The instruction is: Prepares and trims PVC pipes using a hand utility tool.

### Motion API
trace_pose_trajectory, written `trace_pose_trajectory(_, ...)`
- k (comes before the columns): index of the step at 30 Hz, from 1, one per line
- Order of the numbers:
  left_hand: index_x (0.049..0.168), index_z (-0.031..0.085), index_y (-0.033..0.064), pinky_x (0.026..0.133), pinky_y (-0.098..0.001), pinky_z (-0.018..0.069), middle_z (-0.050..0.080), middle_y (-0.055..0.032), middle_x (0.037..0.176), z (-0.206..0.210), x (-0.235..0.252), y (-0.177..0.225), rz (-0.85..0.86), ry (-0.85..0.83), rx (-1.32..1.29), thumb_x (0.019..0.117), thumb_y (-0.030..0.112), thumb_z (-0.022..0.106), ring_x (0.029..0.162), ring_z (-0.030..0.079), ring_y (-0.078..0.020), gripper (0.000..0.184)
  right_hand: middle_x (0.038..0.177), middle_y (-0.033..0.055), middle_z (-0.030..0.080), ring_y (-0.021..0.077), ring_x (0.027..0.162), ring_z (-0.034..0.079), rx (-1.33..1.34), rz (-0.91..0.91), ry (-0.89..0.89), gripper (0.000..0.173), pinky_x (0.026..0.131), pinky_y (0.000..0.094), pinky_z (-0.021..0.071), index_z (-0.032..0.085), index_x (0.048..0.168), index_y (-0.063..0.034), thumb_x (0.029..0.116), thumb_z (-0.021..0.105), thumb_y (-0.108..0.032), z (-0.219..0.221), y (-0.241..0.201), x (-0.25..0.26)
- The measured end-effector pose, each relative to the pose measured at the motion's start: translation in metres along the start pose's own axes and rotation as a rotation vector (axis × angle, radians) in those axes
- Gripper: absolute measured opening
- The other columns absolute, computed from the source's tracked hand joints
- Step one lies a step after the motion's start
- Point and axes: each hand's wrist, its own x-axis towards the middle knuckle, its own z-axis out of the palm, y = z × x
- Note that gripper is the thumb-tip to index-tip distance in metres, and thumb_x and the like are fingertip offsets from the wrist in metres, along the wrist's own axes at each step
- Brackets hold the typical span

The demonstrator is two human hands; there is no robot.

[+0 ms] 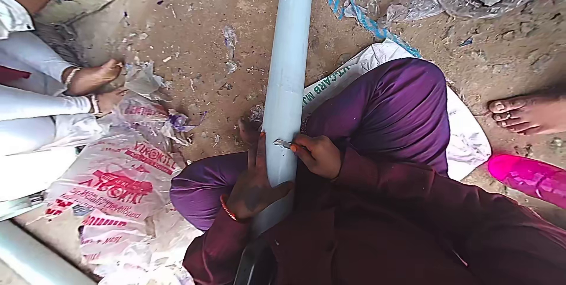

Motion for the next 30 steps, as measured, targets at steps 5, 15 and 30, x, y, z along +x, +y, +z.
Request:
trace_pose_trajectory(5,0.163,0.005,0.0002,0.083,-0.0549,0.057,0.02,-0.0333,0.163,0.0026,-0.0002,-0.0053,0.012,0.002,-0.001,0.0659,0.053,0.084,0.113,0.065,-0.0428,0.136,0.071,0.0177,0.064,0.0235,0.063,0.062,0.008,0.017,-0.025,0.031,0.06,0.0349,0.0494,0.067,0.09,0.008,0.1035,0.05,-0.014,0.0012,-0.0007,-0.0003)
trace_pose_trajectory(15,0.162,0.01,-0.0042,0.082,-0.0526,0.058,0.022,-0.0367,0.161,0.0037,-0.0004,-0.0062,0.064,0.04,-0.002,0.0661,0.053,0.084,0.115,0.064,-0.0429,0.134,0.071,0.0182,0.065,0.0252,0.063,0.063,-0.009,0.031,0.01,0.031,0.06,0.0366,0.0502,0.067,0.09,0.0083,0.1029,0.05,-0.014,0.0021,-0.0007,-0.0014)
trace_pose_trajectory(30,0.163,0.008,-0.0014,0.081,-0.0547,0.058,0.024,-0.0342,0.161,0.0043,-0.0004,-0.0058,0.04,0.034,0.008,0.0656,0.055,0.084,0.113,0.066,-0.0419,0.135,0.072,0.0173,0.065,0.0234,0.063,0.063,0.02,0.036,-0.027,0.032,0.061,0.0357,0.05,0.067,0.09,0.0082,0.1036,0.05,-0.015,-0.0001,0.0012,-0.001)
